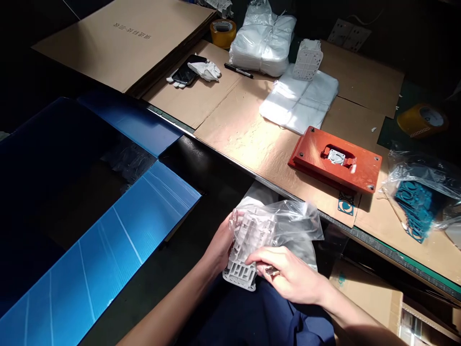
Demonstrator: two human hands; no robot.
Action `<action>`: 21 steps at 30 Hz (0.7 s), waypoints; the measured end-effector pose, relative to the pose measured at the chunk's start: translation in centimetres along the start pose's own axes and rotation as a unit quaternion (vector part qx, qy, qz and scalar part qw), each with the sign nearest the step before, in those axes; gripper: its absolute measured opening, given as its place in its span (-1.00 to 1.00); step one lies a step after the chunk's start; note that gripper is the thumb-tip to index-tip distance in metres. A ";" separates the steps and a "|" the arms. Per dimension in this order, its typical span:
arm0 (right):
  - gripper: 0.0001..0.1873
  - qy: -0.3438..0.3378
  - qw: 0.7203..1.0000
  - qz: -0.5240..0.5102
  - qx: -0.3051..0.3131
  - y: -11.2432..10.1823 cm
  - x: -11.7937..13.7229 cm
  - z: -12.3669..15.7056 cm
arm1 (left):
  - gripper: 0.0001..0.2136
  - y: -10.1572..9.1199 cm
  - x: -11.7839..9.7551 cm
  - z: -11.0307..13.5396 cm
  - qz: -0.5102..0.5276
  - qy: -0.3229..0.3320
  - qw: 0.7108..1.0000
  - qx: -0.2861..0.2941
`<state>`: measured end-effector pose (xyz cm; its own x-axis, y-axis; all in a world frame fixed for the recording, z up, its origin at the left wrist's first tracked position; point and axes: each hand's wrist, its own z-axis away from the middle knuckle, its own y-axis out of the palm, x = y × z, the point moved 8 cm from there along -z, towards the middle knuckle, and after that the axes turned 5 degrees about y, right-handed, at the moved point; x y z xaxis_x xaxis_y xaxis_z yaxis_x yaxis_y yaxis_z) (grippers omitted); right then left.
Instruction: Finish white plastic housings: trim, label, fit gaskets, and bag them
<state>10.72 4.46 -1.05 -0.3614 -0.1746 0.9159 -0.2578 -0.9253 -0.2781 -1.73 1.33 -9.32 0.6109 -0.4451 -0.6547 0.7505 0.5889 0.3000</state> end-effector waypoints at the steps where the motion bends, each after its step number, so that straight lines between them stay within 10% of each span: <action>1: -0.75 -0.001 0.999 0.040 0.000 0.2 -0.1 0.1 | -0.61 -0.2 0.4 -0.2 0.017 -0.016 1.000 -0.006; 9: -0.95 0.001 0.958 0.283 -0.042 0.2 -0.2 0.4 | -0.89 -1.5 1.6 -1.0 0.122 -0.092 0.988 -0.030; 14: -0.93 -0.012 0.980 -0.030 -0.196 -4.1 -1.3 0.7 | -0.77 -1.6 -0.1 -0.8 0.139 0.000 0.989 -0.043; 21: -0.68 0.137 0.851 -0.331 -0.385 -5.1 -7.6 0.1 | -0.68 1.2 -3.0 1.6 0.022 0.106 0.994 -0.014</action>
<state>14.84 10.49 -6.63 -0.0772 0.4806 0.8735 -0.9580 -0.2785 0.0685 -2.28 2.27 -5.89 0.5730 -0.2680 -0.7745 0.7156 0.6242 0.3134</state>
